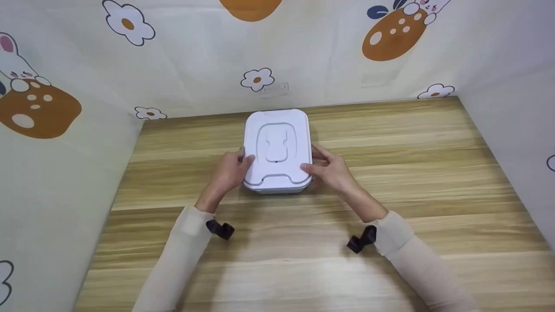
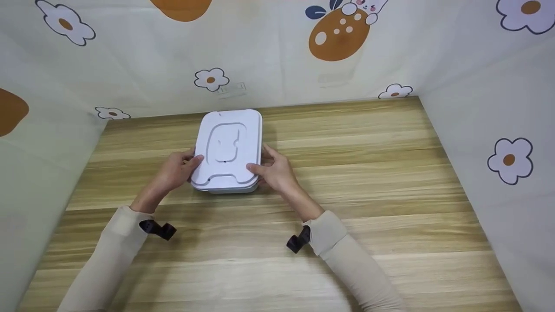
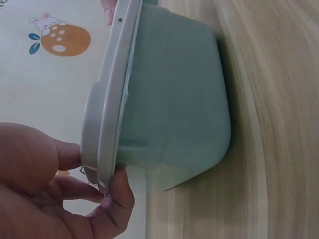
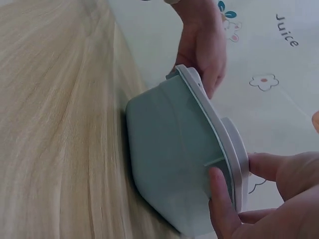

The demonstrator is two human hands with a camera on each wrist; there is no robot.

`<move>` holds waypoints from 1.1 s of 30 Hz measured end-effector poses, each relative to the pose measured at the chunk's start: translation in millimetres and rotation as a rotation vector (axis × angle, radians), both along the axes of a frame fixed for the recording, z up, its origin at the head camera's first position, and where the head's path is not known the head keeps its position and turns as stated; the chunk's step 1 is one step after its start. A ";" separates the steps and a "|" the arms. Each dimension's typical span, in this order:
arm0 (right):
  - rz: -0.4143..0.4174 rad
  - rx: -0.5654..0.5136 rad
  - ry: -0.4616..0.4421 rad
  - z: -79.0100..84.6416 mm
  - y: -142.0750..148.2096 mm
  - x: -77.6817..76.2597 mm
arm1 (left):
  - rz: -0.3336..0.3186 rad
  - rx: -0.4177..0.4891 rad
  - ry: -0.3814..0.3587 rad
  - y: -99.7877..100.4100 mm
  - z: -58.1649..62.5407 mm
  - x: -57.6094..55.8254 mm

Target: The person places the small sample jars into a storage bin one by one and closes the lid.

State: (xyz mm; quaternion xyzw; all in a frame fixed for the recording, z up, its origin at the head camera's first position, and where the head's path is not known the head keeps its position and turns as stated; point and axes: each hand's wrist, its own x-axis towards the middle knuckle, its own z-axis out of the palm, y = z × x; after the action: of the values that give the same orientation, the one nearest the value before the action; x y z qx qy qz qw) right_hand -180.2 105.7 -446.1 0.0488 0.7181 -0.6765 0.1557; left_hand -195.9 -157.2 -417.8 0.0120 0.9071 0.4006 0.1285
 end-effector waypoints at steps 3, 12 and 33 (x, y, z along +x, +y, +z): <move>0.031 0.002 -0.004 -1.2 2.0 -2.2 | -0.014 0.001 -0.022 -1.0 1.5 1.3; 0.073 0.023 0.012 0.0 2.7 -3.8 | -0.070 0.115 -0.134 -13.3 3.9 -7.9; 0.048 0.157 0.188 -1.9 37.5 -15.6 | 0.052 -0.015 -0.003 -36.4 6.7 -10.4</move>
State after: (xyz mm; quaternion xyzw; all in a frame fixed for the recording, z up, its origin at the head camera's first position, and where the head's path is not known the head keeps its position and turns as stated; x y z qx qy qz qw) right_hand -195.9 143.1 -448.0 -0.0199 0.7813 -0.6158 0.0995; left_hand -206.3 -193.6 -411.1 -0.0131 0.9098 0.3972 0.1196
